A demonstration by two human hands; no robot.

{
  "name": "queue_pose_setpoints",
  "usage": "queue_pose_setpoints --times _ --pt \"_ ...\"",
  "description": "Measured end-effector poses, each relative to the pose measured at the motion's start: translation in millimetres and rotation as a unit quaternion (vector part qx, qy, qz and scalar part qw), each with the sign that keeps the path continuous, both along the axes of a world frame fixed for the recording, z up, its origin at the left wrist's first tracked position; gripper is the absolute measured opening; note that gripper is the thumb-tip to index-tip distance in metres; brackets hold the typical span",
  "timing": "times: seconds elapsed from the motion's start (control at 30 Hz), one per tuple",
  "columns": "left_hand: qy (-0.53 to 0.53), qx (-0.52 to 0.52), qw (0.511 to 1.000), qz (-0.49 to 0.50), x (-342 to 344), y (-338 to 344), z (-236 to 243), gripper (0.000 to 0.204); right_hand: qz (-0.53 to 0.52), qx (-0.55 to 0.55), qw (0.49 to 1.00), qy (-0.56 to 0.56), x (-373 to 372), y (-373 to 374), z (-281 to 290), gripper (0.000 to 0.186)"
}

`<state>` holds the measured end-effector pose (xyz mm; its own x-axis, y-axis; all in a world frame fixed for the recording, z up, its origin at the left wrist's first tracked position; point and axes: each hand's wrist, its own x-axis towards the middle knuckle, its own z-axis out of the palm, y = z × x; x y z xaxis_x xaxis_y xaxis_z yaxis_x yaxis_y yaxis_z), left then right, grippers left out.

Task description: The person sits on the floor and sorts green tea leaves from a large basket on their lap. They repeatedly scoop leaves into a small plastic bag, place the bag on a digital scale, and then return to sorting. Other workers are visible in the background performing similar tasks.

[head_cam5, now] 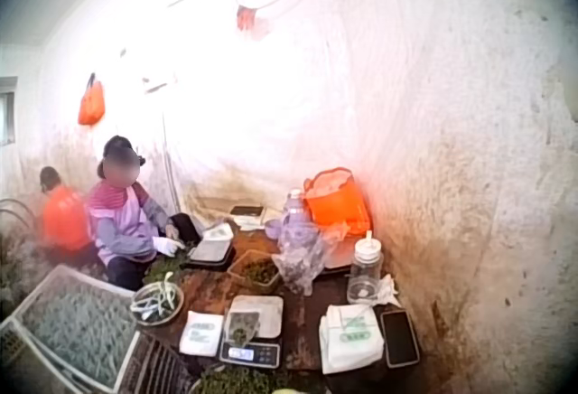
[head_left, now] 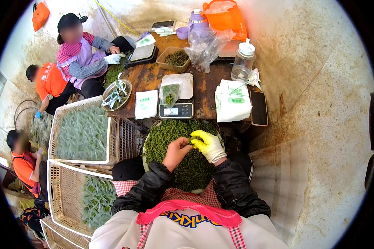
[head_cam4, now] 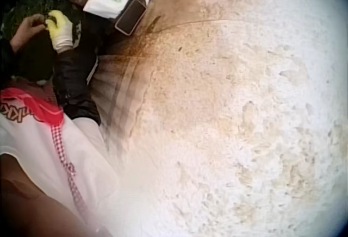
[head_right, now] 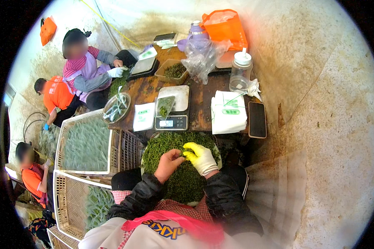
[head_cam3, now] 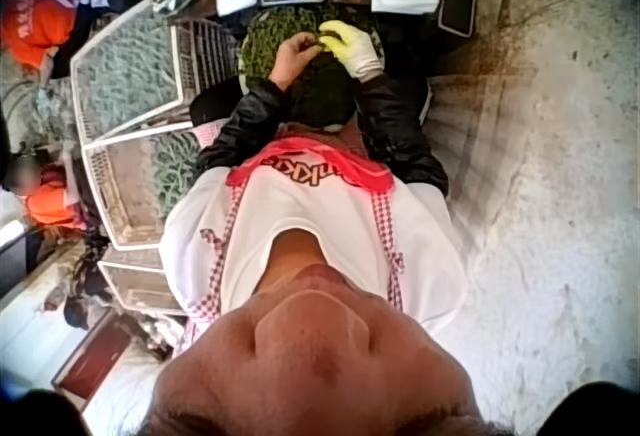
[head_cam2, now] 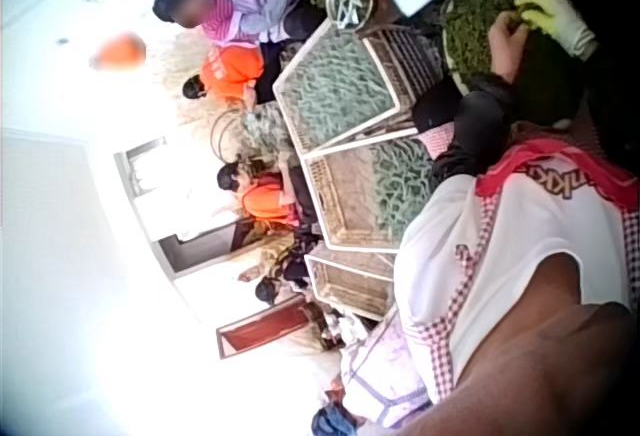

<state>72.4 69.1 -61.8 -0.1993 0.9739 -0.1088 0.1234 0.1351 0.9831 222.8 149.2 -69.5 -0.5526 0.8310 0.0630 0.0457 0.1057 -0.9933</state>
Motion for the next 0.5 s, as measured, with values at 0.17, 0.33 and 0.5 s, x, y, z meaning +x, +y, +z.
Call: queue_pose_setpoints --times 0.17,0.33,0.5 --pt "-0.074 -0.079 0.994 -0.017 -0.5 -1.0 3.5 0.013 -0.083 -0.118 0.988 0.053 3.4 2.6 10.0 0.017" --pt "-0.078 -0.080 0.993 0.031 -5.4 -8.1 -4.2 0.018 -0.117 -0.130 0.982 0.064 11.0 12.0 7.5 0.012" --pt "0.338 0.073 0.937 0.060 -25.5 -4.6 9.0 0.041 0.098 0.199 0.964 -0.150 9.8 1.3 -1.7 0.037"
